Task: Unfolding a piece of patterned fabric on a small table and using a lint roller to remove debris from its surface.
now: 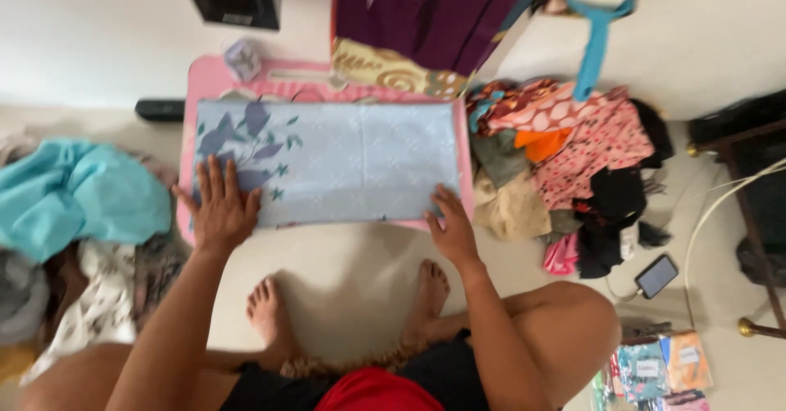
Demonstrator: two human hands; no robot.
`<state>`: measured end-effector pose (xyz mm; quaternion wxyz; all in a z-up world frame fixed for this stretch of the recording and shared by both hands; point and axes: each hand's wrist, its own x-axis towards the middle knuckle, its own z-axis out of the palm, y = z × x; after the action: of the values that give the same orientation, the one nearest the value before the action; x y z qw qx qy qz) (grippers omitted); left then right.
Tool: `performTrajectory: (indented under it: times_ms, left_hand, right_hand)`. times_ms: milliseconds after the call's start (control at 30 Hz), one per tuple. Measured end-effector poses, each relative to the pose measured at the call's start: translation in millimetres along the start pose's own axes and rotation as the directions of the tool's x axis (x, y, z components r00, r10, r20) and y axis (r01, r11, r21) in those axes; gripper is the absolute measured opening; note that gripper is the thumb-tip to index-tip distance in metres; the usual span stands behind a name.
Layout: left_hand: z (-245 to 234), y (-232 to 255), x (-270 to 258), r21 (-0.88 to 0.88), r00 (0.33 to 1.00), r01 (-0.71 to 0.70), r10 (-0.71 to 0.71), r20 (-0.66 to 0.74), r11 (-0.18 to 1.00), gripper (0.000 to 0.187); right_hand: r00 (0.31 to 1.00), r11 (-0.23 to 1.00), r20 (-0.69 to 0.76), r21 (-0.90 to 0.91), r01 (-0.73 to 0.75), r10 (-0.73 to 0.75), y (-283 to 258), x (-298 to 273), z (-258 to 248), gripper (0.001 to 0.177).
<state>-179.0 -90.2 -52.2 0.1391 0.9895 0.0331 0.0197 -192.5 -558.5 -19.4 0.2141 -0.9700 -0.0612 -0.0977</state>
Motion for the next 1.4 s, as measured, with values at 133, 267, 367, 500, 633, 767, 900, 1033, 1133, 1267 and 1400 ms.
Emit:
performTrajectory:
  times_ms: [133,267,367,500,633,767,900,1033,1133,1267,1400]
  left_hand:
    - [11.0,7.4,-15.3,0.019,0.989,-0.071,0.073,-0.128,0.997,0.082]
    - [24.5,3.3,-37.2,0.049,0.962,-0.109,0.118,-0.244,0.993,0.082]
    - [28.3,-6.5,-36.5,0.092,0.942,-0.098,0.123,-0.314,0.991,0.082]
    - [21.2,-3.1,-0.6,0.139,0.927,-0.064,0.111,-0.357,0.988,0.082]
    - [33.9,-12.4,7.9,0.072,0.941,-0.067,0.087,-0.327,0.995,0.083]
    - [10.4,11.4,0.9,0.016,0.963,-0.036,0.039,-0.265,0.999,0.085]
    - [26.0,77.7,-14.8,0.176,0.829,-0.271,0.322,-0.457,0.946,0.071]
    - [48.8,154.7,-54.1,0.076,0.765,-0.630,0.634,-0.112,0.773,0.076]
    - [40.8,193.9,-72.8,0.038,0.697,-0.715,0.708,0.108,0.698,0.081]
    - [28.4,213.6,-79.5,0.021,0.675,-0.703,0.657,0.334,0.711,0.081]
    - [13.3,219.4,-74.7,0.037,0.659,-0.707,0.640,0.395,0.706,0.077]
  right_hand:
    - [0.974,0.991,-0.192,0.075,-0.109,0.122,18.8,60.5,-64.2,0.066]
    - [0.910,0.967,-0.346,0.189,-0.173,0.230,29.5,113.3,-136.6,0.068]
    - [0.858,0.933,-0.410,0.305,-0.191,0.310,29.2,146.5,-176.2,0.070]
    - [0.813,0.881,-0.428,0.426,-0.205,0.396,39.8,184.3,-197.4,0.071]
    - [0.819,0.979,-0.545,0.180,-0.094,0.179,63.2,208.7,-193.4,0.047]
    - [0.660,0.994,-0.746,0.112,-0.005,0.087,20.3,176.1,-216.6,0.059]
    - [0.664,0.996,-0.747,0.079,0.052,0.025,-22.1,87.6,-203.2,0.054]
    - [0.863,0.985,-0.476,0.120,-0.126,0.169,-72.8,-5.5,-132.8,0.050]
    - [0.947,0.971,-0.220,0.095,-0.220,0.236,-83.0,-49.1,-79.4,0.052]
    - [0.903,0.907,0.078,-0.028,-0.421,0.422,-89.1,-61.3,-47.9,0.050]
    - [0.885,0.893,0.127,-0.013,-0.450,0.448,-80.4,-23.2,-33.6,0.049]
